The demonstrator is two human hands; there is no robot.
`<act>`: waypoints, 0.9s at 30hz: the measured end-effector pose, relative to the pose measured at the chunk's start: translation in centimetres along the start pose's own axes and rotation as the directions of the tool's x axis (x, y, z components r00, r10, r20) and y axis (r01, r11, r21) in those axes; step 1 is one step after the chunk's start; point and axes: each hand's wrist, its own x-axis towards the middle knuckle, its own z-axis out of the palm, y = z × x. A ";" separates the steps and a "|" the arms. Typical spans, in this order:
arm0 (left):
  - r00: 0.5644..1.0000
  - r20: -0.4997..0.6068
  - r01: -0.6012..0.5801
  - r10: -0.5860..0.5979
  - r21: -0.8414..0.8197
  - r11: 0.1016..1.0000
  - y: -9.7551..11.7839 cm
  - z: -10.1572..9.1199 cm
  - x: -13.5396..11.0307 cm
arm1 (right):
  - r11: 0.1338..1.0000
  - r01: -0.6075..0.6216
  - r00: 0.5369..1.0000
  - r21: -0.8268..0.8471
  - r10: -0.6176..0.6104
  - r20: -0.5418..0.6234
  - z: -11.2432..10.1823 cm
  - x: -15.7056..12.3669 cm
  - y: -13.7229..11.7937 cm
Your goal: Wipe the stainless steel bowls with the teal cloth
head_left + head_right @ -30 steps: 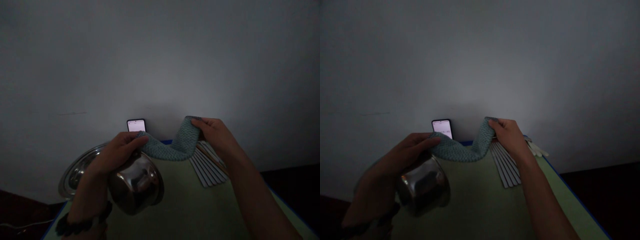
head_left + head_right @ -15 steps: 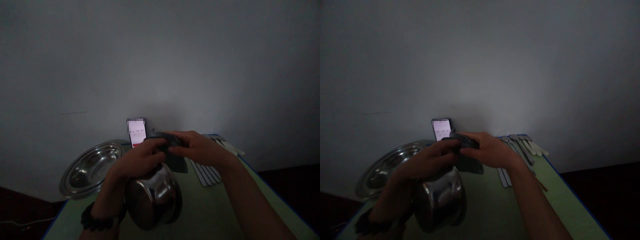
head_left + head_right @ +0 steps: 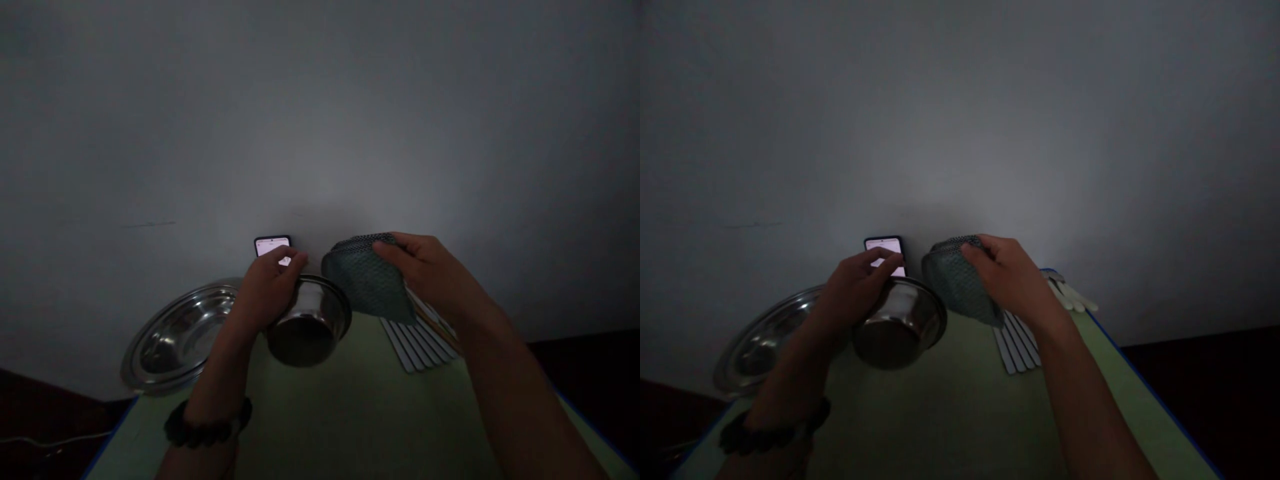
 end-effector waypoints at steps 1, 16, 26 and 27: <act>0.999 -0.044 0.000 0.000 0.002 1.000 0.1 0.1 0.0 | 1.000 0.013 1.000 0.002 -0.013 0.014 0.2 -0.2 -0.4; 0.983 -0.182 -0.007 -0.005 -0.068 0.998 2.0 -0.2 -1.0 | 0.972 0.169 0.980 -0.161 -0.148 0.133 4.0 -0.4 -0.8; 0.892 -0.408 0.057 -0.196 -0.328 0.943 1.7 -1.5 -0.9 | 0.971 0.239 0.971 -0.022 -0.239 0.016 3.7 -0.5 -1.1; 0.876 -0.422 0.072 -0.234 -0.365 0.928 1.5 -1.5 -0.7 | 0.970 0.245 0.970 -0.003 -0.245 -0.001 3.8 -0.3 -0.8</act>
